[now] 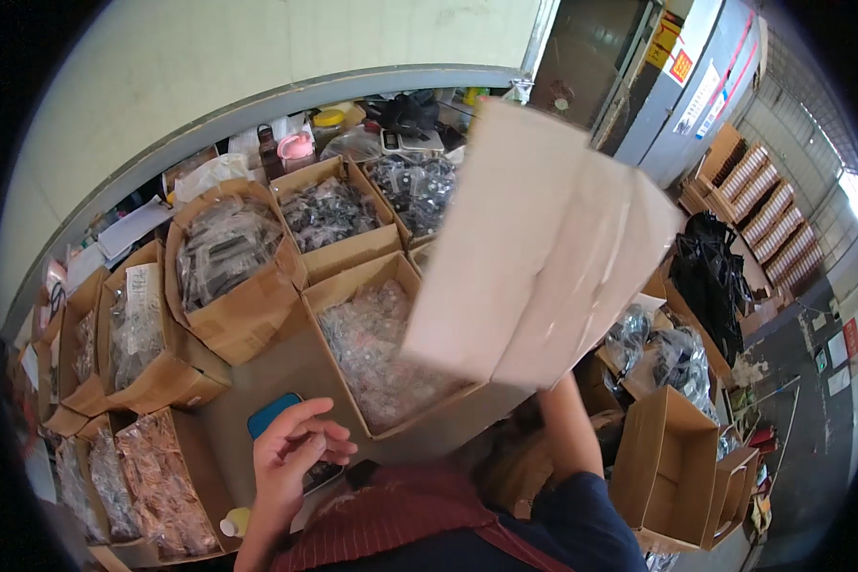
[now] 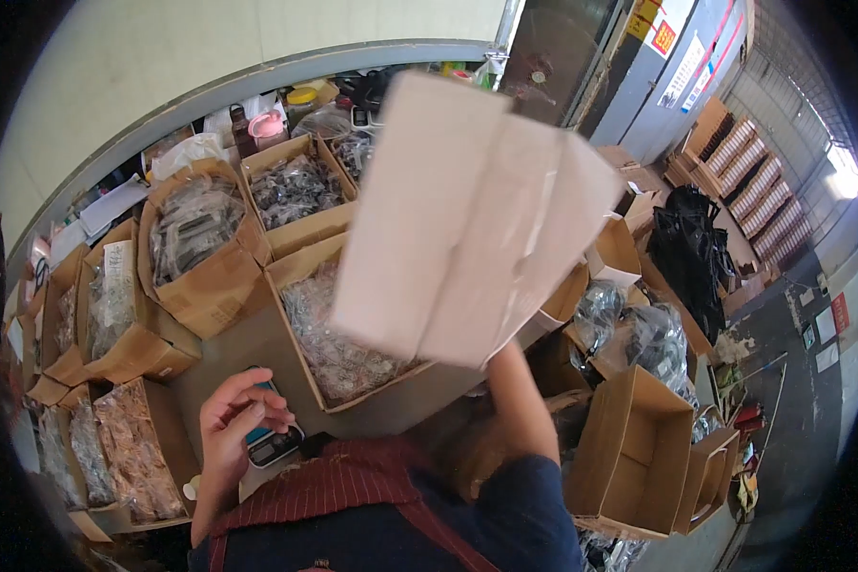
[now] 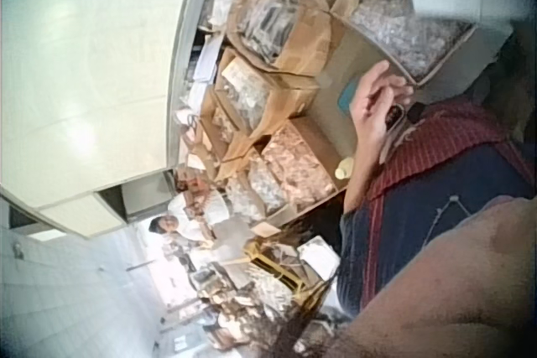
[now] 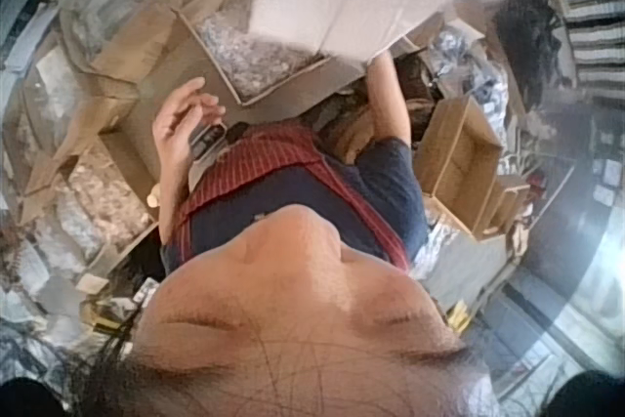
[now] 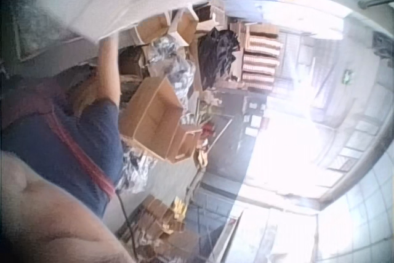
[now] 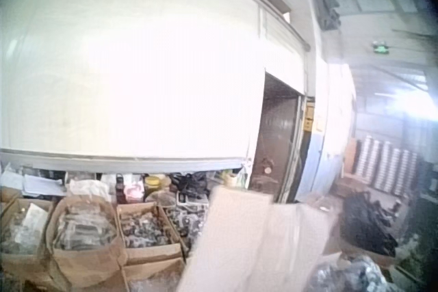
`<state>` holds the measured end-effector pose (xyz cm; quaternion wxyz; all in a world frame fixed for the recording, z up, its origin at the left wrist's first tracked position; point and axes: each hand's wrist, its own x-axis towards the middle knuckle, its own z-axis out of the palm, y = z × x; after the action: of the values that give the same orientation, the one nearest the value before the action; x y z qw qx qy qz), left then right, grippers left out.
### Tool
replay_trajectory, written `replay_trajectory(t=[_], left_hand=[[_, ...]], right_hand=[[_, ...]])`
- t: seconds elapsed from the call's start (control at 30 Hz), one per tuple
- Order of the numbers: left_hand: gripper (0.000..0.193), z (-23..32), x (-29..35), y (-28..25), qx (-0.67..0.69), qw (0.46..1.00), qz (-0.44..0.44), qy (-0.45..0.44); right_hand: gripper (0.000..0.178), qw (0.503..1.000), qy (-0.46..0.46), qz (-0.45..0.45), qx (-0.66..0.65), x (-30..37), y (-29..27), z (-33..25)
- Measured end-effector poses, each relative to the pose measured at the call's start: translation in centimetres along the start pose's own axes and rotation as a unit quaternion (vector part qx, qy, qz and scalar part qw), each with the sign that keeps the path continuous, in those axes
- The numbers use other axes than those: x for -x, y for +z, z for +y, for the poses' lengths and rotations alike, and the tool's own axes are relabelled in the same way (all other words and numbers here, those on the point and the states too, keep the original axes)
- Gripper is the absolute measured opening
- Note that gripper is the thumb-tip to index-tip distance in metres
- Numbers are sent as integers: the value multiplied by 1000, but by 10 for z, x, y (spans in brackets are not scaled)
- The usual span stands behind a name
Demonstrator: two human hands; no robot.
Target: The person sorts small hardware items from various cardboard boxes into a single shipping box. They handle multiple plastic bags containing screws, bolts, and other metal parts, placing them into a box on a digital scale. The person also briefly handles a yellow bottle and a blue device before continuing to pack the hardware.
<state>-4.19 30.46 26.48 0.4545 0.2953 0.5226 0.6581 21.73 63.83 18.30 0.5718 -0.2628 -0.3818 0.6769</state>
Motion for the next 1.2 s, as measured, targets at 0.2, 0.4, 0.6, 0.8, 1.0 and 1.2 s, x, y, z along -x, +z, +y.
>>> replay_trajectory(t=[0.2,0.4,0.6,0.8,1.0,1.2], left_hand=[[35,-27,15,-42,-12,993,98,-67],[42,-46,20,-54,-12,987,110,-116],[51,-85,7,-60,-104,988,80,-82],[62,-122,7,-67,-107,983,78,-125],[72,-132,3,-60,-63,973,112,-194],[74,-133,-37,-45,-192,944,12,-268]], right_hand=[[19,971,-134,160,120,-118,-85,-70],[25,952,-47,256,163,-213,-138,-59],[51,888,120,221,384,-279,-207,9],[92,884,182,150,404,-276,-212,24],[82,775,-15,44,631,-240,-183,7],[65,785,-43,-31,617,-145,-106,-6]])
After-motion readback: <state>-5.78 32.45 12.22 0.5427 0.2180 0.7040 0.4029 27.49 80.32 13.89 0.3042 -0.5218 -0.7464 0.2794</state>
